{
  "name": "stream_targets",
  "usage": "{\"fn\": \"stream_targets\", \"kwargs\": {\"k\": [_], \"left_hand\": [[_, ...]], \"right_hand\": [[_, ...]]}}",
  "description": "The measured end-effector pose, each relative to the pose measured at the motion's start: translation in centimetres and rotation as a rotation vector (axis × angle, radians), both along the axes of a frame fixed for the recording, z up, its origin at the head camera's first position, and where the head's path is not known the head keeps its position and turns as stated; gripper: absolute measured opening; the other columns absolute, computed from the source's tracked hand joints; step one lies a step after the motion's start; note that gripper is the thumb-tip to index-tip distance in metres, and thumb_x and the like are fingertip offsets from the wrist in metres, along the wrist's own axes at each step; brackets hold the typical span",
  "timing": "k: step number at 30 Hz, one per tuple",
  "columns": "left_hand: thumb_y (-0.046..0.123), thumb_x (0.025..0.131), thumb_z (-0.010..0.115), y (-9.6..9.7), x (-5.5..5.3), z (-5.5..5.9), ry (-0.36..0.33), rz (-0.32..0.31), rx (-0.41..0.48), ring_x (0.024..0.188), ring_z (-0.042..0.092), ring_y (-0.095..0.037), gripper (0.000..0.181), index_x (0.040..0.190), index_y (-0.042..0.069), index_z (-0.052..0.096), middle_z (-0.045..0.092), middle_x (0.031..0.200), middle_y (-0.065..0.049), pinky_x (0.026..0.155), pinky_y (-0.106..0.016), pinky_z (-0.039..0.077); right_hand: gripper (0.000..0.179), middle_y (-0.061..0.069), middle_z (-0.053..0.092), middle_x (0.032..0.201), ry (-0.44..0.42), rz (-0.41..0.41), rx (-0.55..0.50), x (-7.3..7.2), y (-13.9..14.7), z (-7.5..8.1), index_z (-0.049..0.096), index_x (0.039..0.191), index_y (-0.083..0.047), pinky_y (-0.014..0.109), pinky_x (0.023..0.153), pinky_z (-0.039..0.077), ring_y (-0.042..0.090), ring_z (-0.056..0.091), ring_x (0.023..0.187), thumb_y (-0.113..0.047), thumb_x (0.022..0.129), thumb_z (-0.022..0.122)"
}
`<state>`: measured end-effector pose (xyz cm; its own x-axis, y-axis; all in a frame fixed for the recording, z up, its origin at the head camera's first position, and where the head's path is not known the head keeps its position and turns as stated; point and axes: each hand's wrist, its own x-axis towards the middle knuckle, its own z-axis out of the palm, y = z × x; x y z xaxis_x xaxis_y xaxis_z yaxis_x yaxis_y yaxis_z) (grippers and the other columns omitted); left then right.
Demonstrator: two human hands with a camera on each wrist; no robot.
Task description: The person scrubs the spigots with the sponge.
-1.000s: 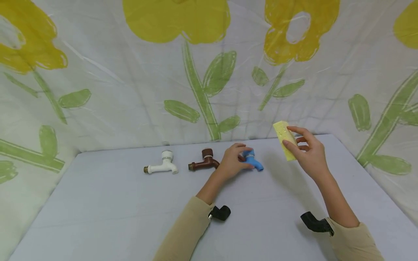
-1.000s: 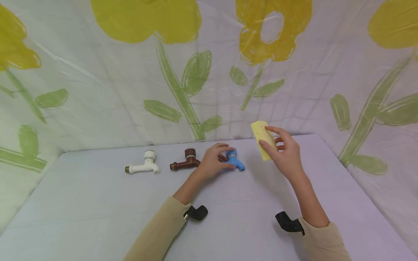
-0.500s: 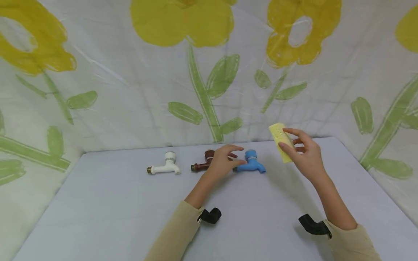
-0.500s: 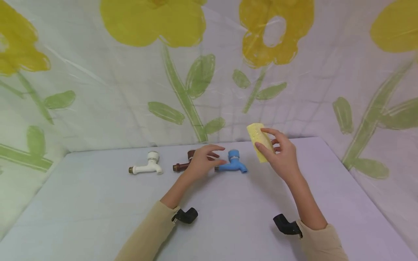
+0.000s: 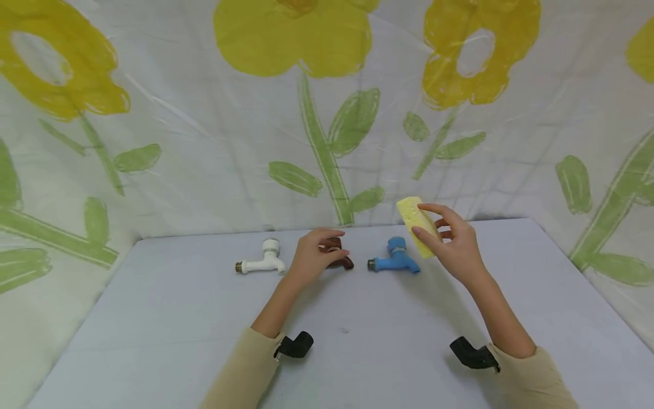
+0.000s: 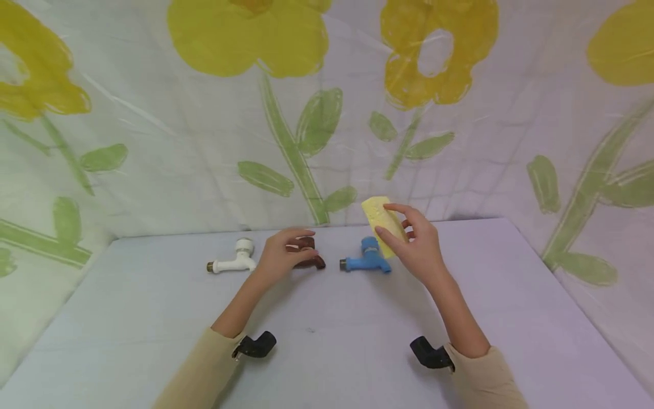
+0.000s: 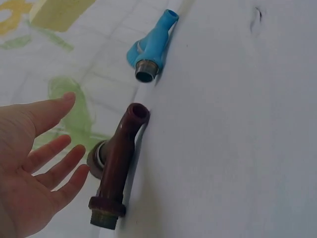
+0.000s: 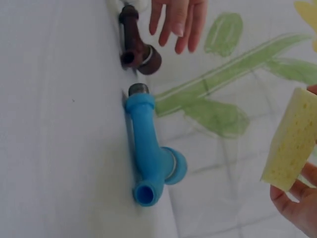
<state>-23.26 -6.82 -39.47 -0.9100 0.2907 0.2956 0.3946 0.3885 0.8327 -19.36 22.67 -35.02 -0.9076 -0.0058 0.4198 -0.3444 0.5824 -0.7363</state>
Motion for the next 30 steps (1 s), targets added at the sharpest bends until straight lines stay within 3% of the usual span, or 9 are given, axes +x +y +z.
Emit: {"fn": "stream_targets", "kwargs": {"k": [10,16,23,30], "left_hand": [[0.009,0.090,0.084,-3.3,0.3,-1.1,-0.068,0.089,-0.066,0.112,0.071,-0.041,0.040,0.128,-0.001,0.073,0.070,0.129,-0.020,0.094,-0.051,0.061],[0.009,0.091,0.084,-4.0,0.2,-2.2,-0.112,0.084,-0.117,0.109,0.071,-0.041,0.036,0.124,-0.002,0.075,0.070,0.127,-0.021,0.090,-0.048,0.062],[0.008,0.089,0.084,-4.2,0.1,-2.5,-0.089,0.050,-0.205,0.109,0.069,-0.036,0.030,0.117,-0.002,0.078,0.074,0.114,-0.018,0.097,-0.050,0.057],[0.009,0.094,0.079,-4.0,0.1,-2.7,-0.057,0.040,-0.288,0.109,0.068,-0.034,0.021,0.112,-0.001,0.079,0.074,0.109,-0.016,0.098,-0.050,0.055]], "right_hand": [[0.045,0.013,0.065,0.140,-0.006,0.064,-0.051,-0.6,-2.1,0.0,0.064,0.142,-0.011,0.016,0.079,0.048,0.021,0.055,0.102,-0.018,0.100,0.075],[0.043,0.013,0.066,0.138,0.005,0.080,-0.071,-1.1,-3.1,0.0,0.065,0.141,-0.010,0.017,0.078,0.050,0.022,0.057,0.099,-0.017,0.099,0.075],[0.043,0.012,0.065,0.141,-0.017,0.085,-0.072,-1.2,-3.5,-0.1,0.065,0.141,-0.010,0.020,0.079,0.050,0.022,0.056,0.100,-0.019,0.100,0.074],[0.043,0.014,0.066,0.139,-0.026,0.082,-0.047,-1.1,-3.5,-0.5,0.064,0.141,-0.010,0.023,0.079,0.051,0.024,0.057,0.100,-0.019,0.100,0.074]]}}
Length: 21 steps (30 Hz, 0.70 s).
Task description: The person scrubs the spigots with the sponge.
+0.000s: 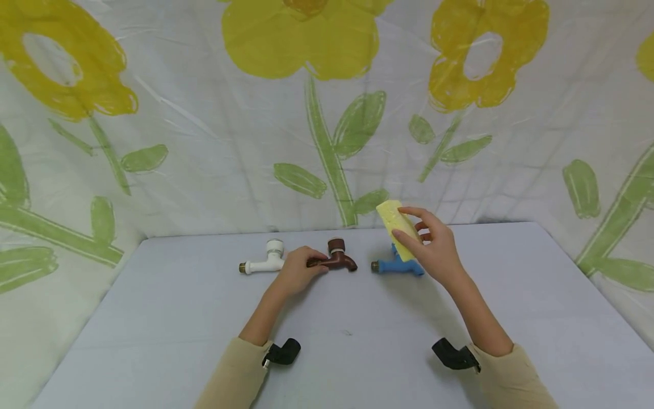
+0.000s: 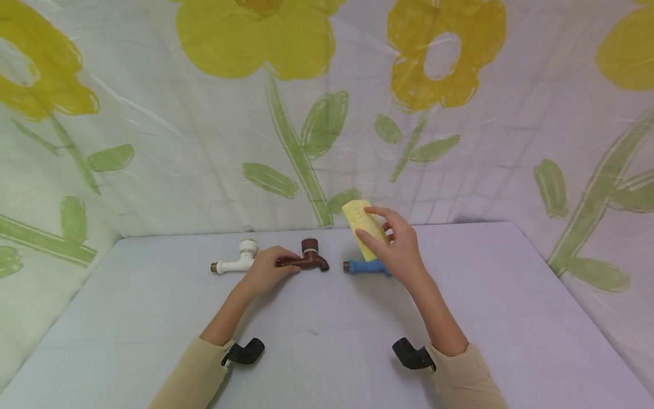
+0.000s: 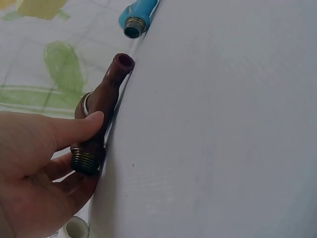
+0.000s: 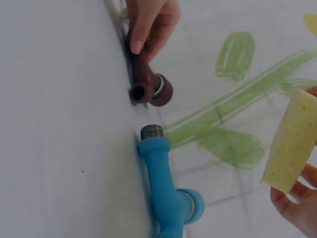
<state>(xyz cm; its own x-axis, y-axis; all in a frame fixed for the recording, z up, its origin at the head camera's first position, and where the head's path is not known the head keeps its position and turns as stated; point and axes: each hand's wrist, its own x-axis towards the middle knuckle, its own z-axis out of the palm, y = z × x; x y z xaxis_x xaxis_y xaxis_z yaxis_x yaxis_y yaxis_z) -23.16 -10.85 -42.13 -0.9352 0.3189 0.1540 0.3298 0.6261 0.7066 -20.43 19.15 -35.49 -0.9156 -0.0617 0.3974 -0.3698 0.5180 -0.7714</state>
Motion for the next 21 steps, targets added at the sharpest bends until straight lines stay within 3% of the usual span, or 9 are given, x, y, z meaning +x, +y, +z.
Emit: {"fn": "stream_targets", "kwargs": {"k": [4,11,21], "left_hand": [[0.009,0.095,0.077,0.0,0.0,-0.1,0.020,-0.005,-0.010,0.106,0.068,-0.033,0.019,0.111,-0.001,0.079,0.074,0.107,-0.016,0.096,-0.050,0.055],[0.006,0.096,0.076,0.1,0.1,0.4,0.013,0.026,0.049,0.110,0.066,-0.034,0.020,0.114,-0.002,0.077,0.072,0.114,-0.019,0.097,-0.050,0.055],[0.007,0.096,0.077,0.6,0.7,2.2,0.037,0.040,0.176,0.095,0.063,-0.026,0.022,0.117,0.000,0.077,0.071,0.113,-0.018,0.079,-0.031,0.050]], "right_hand": [[0.043,0.014,0.067,0.137,-0.005,0.003,0.010,0.0,-0.1,-0.3,0.064,0.141,-0.010,0.025,0.080,0.052,0.024,0.059,0.100,-0.019,0.100,0.074],[0.044,0.014,0.066,0.138,0.002,0.006,0.028,0.2,0.1,-0.5,0.064,0.141,-0.008,0.026,0.080,0.052,0.025,0.060,0.100,-0.017,0.099,0.075],[0.044,0.015,0.066,0.137,0.010,0.002,0.041,0.4,0.3,-0.6,0.065,0.140,-0.008,0.026,0.079,0.053,0.025,0.060,0.098,-0.017,0.099,0.076]]}}
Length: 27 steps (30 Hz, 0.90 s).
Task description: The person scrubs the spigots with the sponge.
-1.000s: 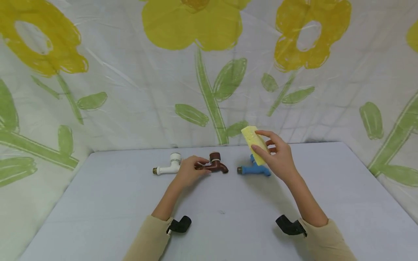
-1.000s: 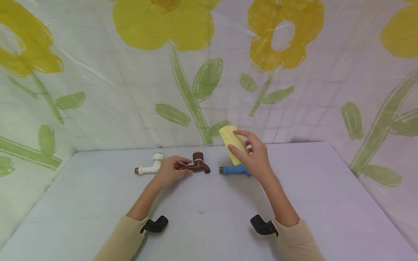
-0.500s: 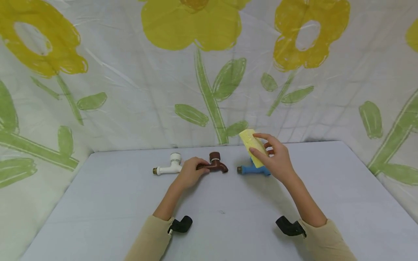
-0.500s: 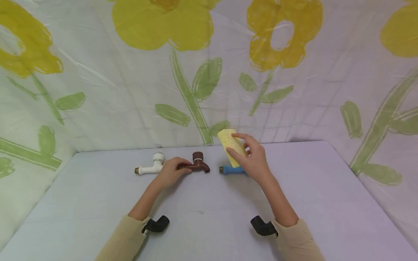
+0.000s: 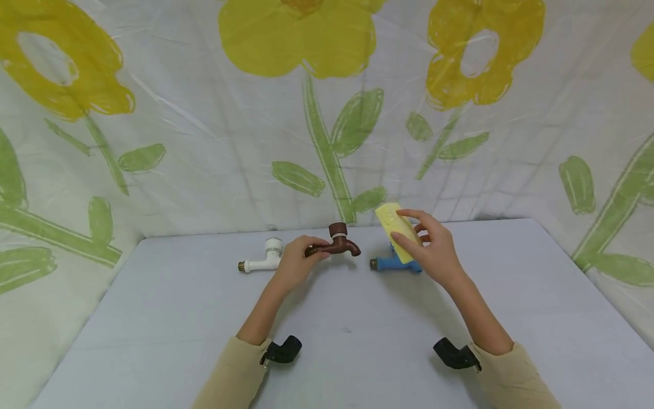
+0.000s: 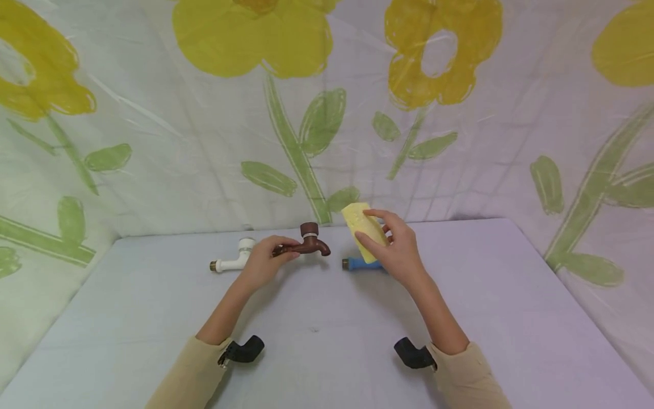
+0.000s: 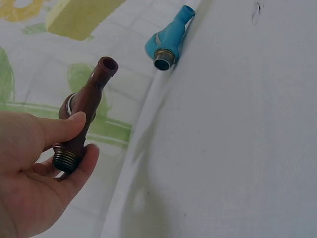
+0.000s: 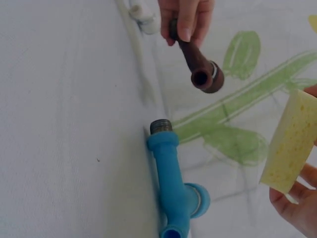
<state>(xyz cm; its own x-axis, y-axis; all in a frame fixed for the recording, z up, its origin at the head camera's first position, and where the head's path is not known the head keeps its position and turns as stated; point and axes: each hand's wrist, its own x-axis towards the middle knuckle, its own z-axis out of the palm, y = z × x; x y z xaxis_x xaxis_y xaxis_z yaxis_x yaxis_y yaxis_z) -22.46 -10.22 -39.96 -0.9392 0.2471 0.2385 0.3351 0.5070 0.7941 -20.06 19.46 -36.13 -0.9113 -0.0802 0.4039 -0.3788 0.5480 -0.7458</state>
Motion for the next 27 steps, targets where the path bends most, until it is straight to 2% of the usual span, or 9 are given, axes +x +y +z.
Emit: {"fn": "stream_targets", "kwargs": {"k": [5,11,18,23,27], "left_hand": [[0.006,0.093,0.080,0.4,0.3,0.8,0.053,-0.011,0.059,0.094,0.066,-0.024,0.023,0.115,0.000,0.078,0.073,0.109,-0.017,0.078,-0.027,0.053],[0.006,0.093,0.080,0.7,0.7,1.8,0.072,-0.036,0.104,0.093,0.065,-0.022,0.024,0.116,0.001,0.078,0.072,0.110,-0.016,0.076,-0.024,0.053],[0.008,0.093,0.080,1.3,1.4,2.7,0.118,-0.038,0.124,0.097,0.069,-0.027,0.023,0.116,0.002,0.079,0.073,0.113,-0.015,0.081,-0.029,0.058],[0.006,0.094,0.079,1.8,1.9,2.9,0.122,-0.034,0.168,0.102,0.073,-0.030,0.024,0.117,0.000,0.078,0.074,0.116,-0.016,0.086,-0.033,0.061],[0.004,0.094,0.079,2.0,2.1,2.8,0.095,-0.033,0.199,0.103,0.074,-0.031,0.025,0.118,-0.002,0.077,0.075,0.118,-0.017,0.086,-0.029,0.061]], "right_hand": [[0.044,0.014,0.067,0.135,-0.025,0.019,0.006,0.1,-0.3,0.0,0.065,0.140,-0.010,0.034,0.081,0.054,0.024,0.060,0.098,-0.018,0.098,0.076],[0.044,0.012,0.068,0.131,-0.064,0.067,0.034,0.3,-1.0,0.0,0.067,0.138,-0.011,0.038,0.080,0.054,0.024,0.059,0.095,-0.020,0.096,0.078],[0.047,0.010,0.066,0.136,-0.126,0.110,0.082,0.9,-2.0,0.2,0.067,0.139,-0.014,0.039,0.075,0.055,0.028,0.060,0.098,-0.025,0.095,0.080],[0.046,0.013,0.065,0.140,-0.078,0.106,0.131,1.1,-2.2,0.4,0.067,0.137,-0.011,0.046,0.084,0.056,0.033,0.062,0.109,-0.023,0.095,0.081],[0.044,0.012,0.067,0.139,-0.008,0.109,0.134,1.2,-2.4,0.2,0.069,0.134,-0.010,0.050,0.089,0.055,0.033,0.062,0.122,-0.019,0.092,0.083]]}}
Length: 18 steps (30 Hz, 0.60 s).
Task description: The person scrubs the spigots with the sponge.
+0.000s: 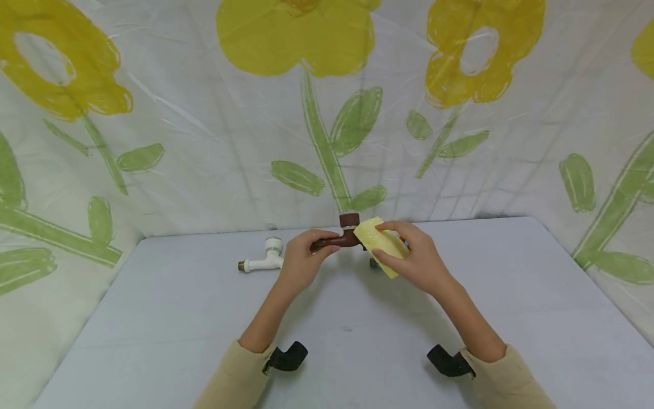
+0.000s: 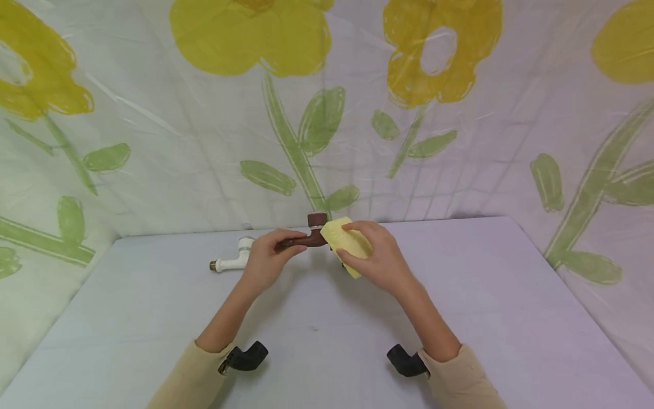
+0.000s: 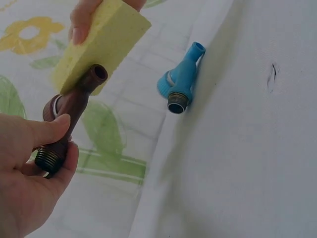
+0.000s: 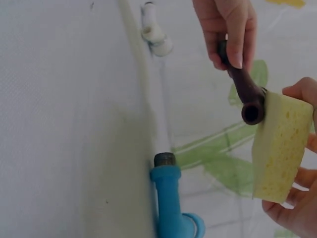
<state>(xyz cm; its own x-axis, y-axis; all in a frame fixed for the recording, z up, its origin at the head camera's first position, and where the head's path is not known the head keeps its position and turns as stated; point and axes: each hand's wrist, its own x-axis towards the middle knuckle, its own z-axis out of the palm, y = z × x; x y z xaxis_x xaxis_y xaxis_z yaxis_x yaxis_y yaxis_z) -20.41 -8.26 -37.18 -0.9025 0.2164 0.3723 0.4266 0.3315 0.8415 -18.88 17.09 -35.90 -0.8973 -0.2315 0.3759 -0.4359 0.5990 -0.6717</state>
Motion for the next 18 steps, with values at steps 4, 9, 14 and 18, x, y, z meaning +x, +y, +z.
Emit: {"fn": "stream_targets", "kwargs": {"k": [4,9,14,18], "left_hand": [[0.002,0.093,0.079,0.13,0.01,-0.03,-0.032,0.010,0.032,0.102,0.075,-0.030,0.025,0.118,-0.002,0.077,0.075,0.118,-0.018,0.083,-0.025,0.061],[-0.001,0.094,0.077,0.35,-0.05,0.07,-0.083,-0.001,0.082,0.095,0.076,-0.027,0.024,0.118,-0.004,0.077,0.076,0.114,-0.020,0.079,-0.025,0.062],[-0.001,0.093,0.079,0.45,-0.09,0.08,-0.123,0.015,0.117,0.090,0.073,-0.017,0.024,0.116,-0.004,0.078,0.077,0.110,-0.020,0.074,-0.016,0.057],[-0.001,0.091,0.080,0.48,-0.17,0.17,-0.130,0.008,0.157,0.084,0.071,-0.008,0.025,0.115,-0.007,0.077,0.077,0.107,-0.020,0.070,-0.015,0.054]], "right_hand": [[0.042,0.009,0.068,0.137,0.075,0.035,-0.004,0.09,-0.22,-0.04,0.072,0.130,-0.012,0.046,0.086,0.054,0.031,0.061,0.126,-0.018,0.090,0.084],[0.042,0.011,0.069,0.132,0.136,0.019,-0.028,-0.04,-0.16,-0.15,0.073,0.126,-0.010,0.047,0.085,0.055,0.033,0.062,0.125,-0.011,0.086,0.086],[0.044,0.015,0.066,0.135,0.171,0.036,-0.023,-0.01,-0.40,-0.38,0.074,0.124,-0.010,0.049,0.087,0.055,0.037,0.061,0.127,-0.013,0.083,0.089],[0.045,0.017,0.065,0.135,0.208,0.039,-0.007,0.10,-0.63,-0.31,0.075,0.122,-0.010,0.052,0.090,0.054,0.039,0.059,0.128,-0.014,0.080,0.091]]}}
